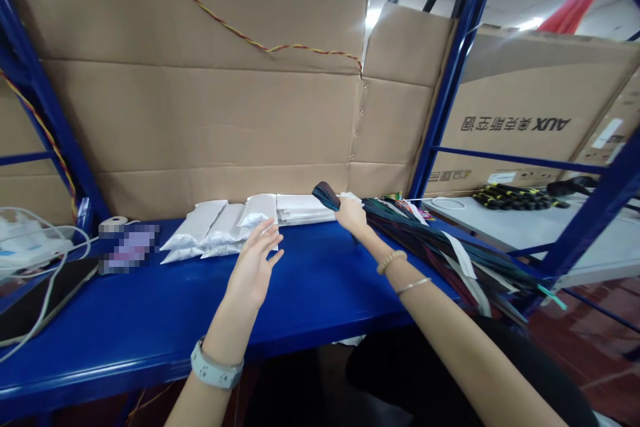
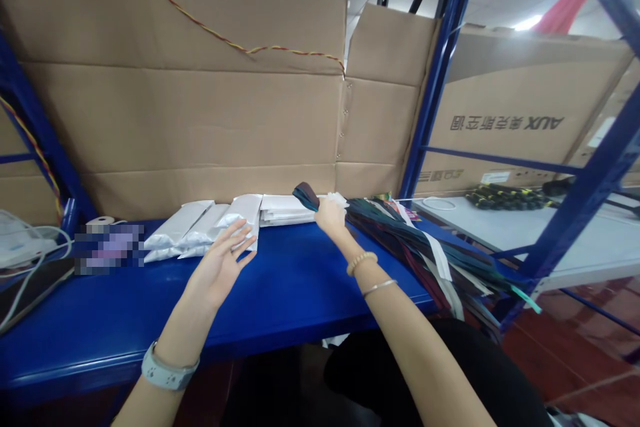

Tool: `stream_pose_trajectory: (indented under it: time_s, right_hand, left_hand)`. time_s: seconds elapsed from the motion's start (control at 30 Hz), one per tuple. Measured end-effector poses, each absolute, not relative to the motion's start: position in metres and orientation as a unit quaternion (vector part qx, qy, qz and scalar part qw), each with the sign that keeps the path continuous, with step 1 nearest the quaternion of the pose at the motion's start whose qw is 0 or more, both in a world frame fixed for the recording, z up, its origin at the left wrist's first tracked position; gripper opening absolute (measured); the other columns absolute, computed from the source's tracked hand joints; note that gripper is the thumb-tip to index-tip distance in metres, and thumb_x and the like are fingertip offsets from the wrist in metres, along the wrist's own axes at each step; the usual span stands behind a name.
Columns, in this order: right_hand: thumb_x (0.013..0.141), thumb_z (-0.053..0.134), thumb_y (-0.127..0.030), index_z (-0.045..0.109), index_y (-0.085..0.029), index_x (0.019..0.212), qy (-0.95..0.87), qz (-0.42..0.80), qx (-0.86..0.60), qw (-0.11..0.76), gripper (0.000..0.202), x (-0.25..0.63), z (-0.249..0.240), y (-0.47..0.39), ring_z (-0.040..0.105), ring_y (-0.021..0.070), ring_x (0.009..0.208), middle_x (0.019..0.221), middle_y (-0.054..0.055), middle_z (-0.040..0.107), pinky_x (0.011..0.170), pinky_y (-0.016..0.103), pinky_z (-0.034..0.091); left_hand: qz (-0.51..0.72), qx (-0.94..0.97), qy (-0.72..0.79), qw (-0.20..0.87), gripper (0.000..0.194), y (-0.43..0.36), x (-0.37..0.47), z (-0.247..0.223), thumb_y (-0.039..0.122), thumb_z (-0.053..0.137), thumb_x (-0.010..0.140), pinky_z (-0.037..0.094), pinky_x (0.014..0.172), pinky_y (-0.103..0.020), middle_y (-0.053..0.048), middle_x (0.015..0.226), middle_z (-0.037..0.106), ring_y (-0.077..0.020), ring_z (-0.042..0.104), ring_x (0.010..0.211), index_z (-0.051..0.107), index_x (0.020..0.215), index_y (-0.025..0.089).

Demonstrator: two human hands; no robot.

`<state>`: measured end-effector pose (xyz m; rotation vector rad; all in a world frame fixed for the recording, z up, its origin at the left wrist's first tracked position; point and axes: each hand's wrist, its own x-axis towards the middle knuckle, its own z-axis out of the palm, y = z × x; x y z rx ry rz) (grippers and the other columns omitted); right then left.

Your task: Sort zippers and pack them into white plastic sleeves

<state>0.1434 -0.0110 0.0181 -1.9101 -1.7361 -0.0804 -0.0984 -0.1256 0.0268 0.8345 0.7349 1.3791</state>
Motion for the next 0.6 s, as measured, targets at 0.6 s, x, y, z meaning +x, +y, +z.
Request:
stream_pose_trajectory:
  time_s: [0.6]
  right_hand:
    - [0.084, 0.048, -0.017, 0.052, -0.013, 0.115, -0.625, -0.167, -0.746, 0.159, 0.032, 0.162, 0.010, -0.028, 0.061, 0.0269, 0.094, 0.096, 0.015, 0.064, 0.079, 0.032, 0.040]
  left_hand:
    - [0.586, 0.323, 0.315, 0.673, 0.023, -0.145, -0.108, 0.002, 0.017, 0.063, 0.075, 0.042, 0.092, -0.033, -0.008, 0.126, 0.056, -0.0244, 0.048, 0.121, 0.063, 0.098, 0.020]
